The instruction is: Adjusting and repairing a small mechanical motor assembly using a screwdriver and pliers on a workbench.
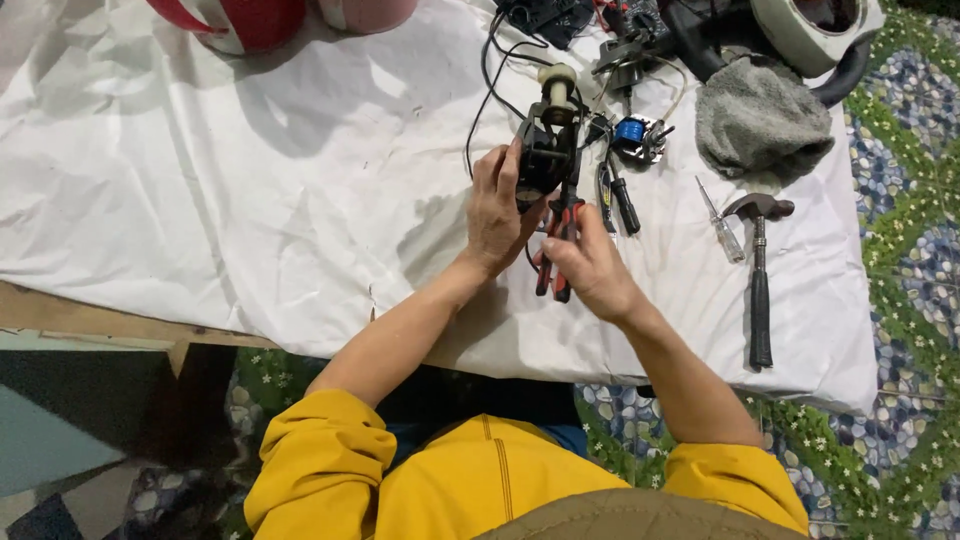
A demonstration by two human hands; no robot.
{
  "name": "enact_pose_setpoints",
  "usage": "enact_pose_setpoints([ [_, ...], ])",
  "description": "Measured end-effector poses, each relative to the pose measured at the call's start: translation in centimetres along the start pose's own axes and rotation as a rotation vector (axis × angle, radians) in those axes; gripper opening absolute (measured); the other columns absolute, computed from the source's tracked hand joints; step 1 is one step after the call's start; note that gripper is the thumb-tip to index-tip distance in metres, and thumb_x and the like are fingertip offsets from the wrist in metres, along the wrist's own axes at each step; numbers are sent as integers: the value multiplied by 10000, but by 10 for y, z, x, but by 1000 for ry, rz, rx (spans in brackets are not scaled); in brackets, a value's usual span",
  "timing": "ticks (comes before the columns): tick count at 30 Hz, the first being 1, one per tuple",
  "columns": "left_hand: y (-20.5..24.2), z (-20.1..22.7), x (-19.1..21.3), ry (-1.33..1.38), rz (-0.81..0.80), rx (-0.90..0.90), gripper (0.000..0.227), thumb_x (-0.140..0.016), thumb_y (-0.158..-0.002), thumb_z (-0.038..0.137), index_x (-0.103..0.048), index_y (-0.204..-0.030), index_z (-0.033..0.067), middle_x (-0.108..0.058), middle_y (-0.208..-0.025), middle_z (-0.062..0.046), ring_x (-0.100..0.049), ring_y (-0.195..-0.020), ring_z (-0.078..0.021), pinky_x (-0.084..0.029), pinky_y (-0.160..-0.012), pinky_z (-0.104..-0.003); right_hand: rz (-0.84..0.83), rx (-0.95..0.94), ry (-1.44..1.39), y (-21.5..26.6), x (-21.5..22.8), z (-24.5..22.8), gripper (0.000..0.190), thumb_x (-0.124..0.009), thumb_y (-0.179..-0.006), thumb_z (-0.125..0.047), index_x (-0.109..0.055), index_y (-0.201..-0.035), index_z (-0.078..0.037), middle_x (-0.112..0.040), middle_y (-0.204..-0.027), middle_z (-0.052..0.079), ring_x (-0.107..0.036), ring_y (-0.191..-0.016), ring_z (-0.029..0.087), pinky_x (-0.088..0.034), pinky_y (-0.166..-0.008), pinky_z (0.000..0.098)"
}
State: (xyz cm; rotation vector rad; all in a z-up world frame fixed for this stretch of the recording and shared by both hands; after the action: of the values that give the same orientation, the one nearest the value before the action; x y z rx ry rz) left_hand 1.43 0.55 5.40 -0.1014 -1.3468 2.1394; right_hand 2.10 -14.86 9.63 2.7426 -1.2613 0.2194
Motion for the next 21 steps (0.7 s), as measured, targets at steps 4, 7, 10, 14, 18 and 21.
enact_pose_setpoints([
  [4, 4, -7, -7, -35, 33, 5, 800, -870, -800, 341, -506, -1446, 41, -554, -1208, -149, -603, -1068, -334, -529, -915, -418, 72, 110, 190, 1, 5, 29, 402, -649, -958, -329, -463, -1082, 5, -579, -837, 202, -678, -723, 399, -460, -464, 464],
  [7, 3, -9, -6, -57, 52, 8, 779, -879, -782, 318, -535, -1437, 73, -567, -1218, -111, -615, -1064, -290, -539, -892, -383, 107, 189, 228, 1, 4, 40, 390, -681, -950, -348, -455, -1047, -45, -526, -809, 208, -670, -814, 405, -462, -591, 460],
  [10, 3, -10, -6, -59, 67, -11, 740, -857, -811, 325, -546, -1426, 55, -570, -1191, -124, -621, -1041, -308, -536, -894, -379, 104, 183, 277, -1, 6, 45, 383, -667, -947, -356, -466, -1077, -57, -584, -854, 237, -676, -780, 402, -461, -551, 460],
  [14, 4, -10, -6, -10, 34, 1, 751, -857, -798, 273, -526, -1432, 45, -562, -1209, -131, -615, -1077, -325, -533, -912, -402, 72, 263, 278, -3, 11, 50, 377, -686, -926, -302, -469, -1086, -39, -630, -968, 257, -666, -867, 382, -512, -596, 432],
  [18, -10, -6, 11, 152, -92, 16, 804, -876, -753, 183, -498, -1450, 45, -544, -1239, -141, -589, -1132, -373, -536, -936, -460, 49, 302, 283, -6, 19, 59, 365, -681, -926, -277, -456, -1088, -40, -679, -1035, 243, -674, -912, 341, -543, -603, 418],
  [21, -26, -7, 19, 337, -87, 38, 603, -806, -843, 247, -562, -1340, 8, -549, -1242, -163, -594, -1134, -372, -525, -960, -445, 38, 206, 161, 10, -4, -11, 287, -661, -877, -138, -477, -1083, -61, -664, -705, 126, -682, -502, 244, -466, -369, 299],
])
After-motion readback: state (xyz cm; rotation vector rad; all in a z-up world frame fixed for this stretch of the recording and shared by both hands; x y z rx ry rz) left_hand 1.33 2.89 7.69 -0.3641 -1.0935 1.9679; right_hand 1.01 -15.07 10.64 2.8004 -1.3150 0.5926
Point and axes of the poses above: each hand's wrist, its own y-axis away from the middle knuckle, its own x-axis out of the back of the hand, z = x × y, the point moved 4 cm from there along -y, towards the middle knuckle
